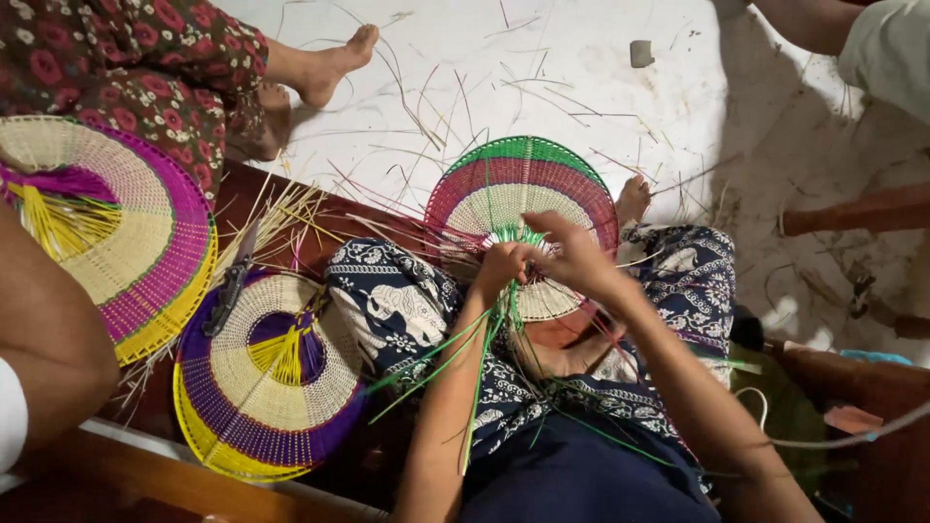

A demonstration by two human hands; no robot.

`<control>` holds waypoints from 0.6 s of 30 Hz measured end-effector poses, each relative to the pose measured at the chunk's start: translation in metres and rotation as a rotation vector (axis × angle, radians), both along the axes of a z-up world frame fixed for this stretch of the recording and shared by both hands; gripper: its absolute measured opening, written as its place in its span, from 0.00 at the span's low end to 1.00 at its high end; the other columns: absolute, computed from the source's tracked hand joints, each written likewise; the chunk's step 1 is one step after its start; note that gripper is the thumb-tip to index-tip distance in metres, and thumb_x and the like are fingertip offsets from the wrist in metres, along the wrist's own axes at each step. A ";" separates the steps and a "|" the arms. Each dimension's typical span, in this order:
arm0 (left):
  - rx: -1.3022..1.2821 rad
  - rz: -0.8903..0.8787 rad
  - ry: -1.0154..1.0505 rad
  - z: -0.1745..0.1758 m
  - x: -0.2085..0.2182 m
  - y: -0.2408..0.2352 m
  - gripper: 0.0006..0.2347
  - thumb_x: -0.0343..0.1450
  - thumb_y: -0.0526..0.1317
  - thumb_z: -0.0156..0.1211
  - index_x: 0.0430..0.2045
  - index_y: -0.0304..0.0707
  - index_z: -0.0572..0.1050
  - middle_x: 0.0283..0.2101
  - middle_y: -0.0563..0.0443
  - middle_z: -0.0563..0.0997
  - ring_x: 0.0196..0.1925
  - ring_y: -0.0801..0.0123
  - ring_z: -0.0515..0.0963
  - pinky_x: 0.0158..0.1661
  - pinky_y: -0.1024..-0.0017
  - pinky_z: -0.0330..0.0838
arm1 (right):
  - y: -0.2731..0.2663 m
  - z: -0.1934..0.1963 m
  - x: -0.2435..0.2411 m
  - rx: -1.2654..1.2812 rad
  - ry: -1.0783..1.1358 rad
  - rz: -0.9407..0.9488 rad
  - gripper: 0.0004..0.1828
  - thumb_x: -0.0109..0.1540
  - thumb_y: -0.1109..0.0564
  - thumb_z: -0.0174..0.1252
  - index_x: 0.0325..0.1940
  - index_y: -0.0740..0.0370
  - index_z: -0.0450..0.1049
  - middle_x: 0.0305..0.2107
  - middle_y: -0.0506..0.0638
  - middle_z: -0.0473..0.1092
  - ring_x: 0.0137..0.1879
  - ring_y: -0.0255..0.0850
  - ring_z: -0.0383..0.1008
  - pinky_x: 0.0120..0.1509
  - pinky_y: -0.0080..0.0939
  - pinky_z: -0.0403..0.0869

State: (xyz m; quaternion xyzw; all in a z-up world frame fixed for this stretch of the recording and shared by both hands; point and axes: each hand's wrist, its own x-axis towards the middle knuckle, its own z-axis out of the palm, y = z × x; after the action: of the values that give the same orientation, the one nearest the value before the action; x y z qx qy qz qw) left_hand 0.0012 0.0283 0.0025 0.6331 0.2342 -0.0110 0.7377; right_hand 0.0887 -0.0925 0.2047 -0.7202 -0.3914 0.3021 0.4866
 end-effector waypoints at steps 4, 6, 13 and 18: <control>0.168 0.005 0.069 -0.038 0.003 0.001 0.13 0.74 0.41 0.53 0.35 0.28 0.81 0.29 0.37 0.81 0.35 0.50 0.84 0.36 0.62 0.75 | -0.011 -0.102 -0.021 -0.705 -0.813 0.079 0.55 0.47 0.36 0.72 0.72 0.61 0.59 0.52 0.61 0.69 0.57 0.58 0.73 0.65 0.67 0.65; 0.291 -0.014 0.113 -0.034 0.003 0.001 0.15 0.75 0.45 0.54 0.37 0.31 0.83 0.33 0.33 0.84 0.41 0.45 0.84 0.43 0.56 0.76 | -0.034 -0.132 -0.021 -0.812 -0.955 0.096 0.65 0.42 0.34 0.76 0.73 0.66 0.55 0.47 0.62 0.71 0.53 0.57 0.74 0.65 0.67 0.61; -0.019 0.088 0.159 -0.020 -0.003 0.003 0.13 0.76 0.41 0.52 0.31 0.28 0.79 0.19 0.45 0.78 0.17 0.63 0.82 0.21 0.72 0.79 | -0.124 -0.157 0.032 -0.800 -1.133 0.183 0.21 0.52 0.49 0.60 0.49 0.51 0.71 0.29 0.46 0.78 0.34 0.44 0.82 0.56 0.60 0.66; -0.017 0.099 0.167 0.002 -0.010 0.001 0.13 0.76 0.42 0.52 0.31 0.29 0.79 0.19 0.45 0.78 0.17 0.63 0.82 0.21 0.72 0.79 | -0.192 -0.179 0.099 -0.752 -1.282 0.146 0.37 0.46 0.43 0.69 0.56 0.58 0.73 0.30 0.54 0.79 0.43 0.51 0.82 0.63 0.68 0.66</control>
State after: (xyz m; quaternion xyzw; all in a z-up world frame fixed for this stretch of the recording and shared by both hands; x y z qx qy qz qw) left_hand -0.0085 0.0294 0.0047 0.6114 0.3257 -0.0293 0.7206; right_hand 0.1882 -0.2846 0.0254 -0.8453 -0.5154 -0.0321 -0.1374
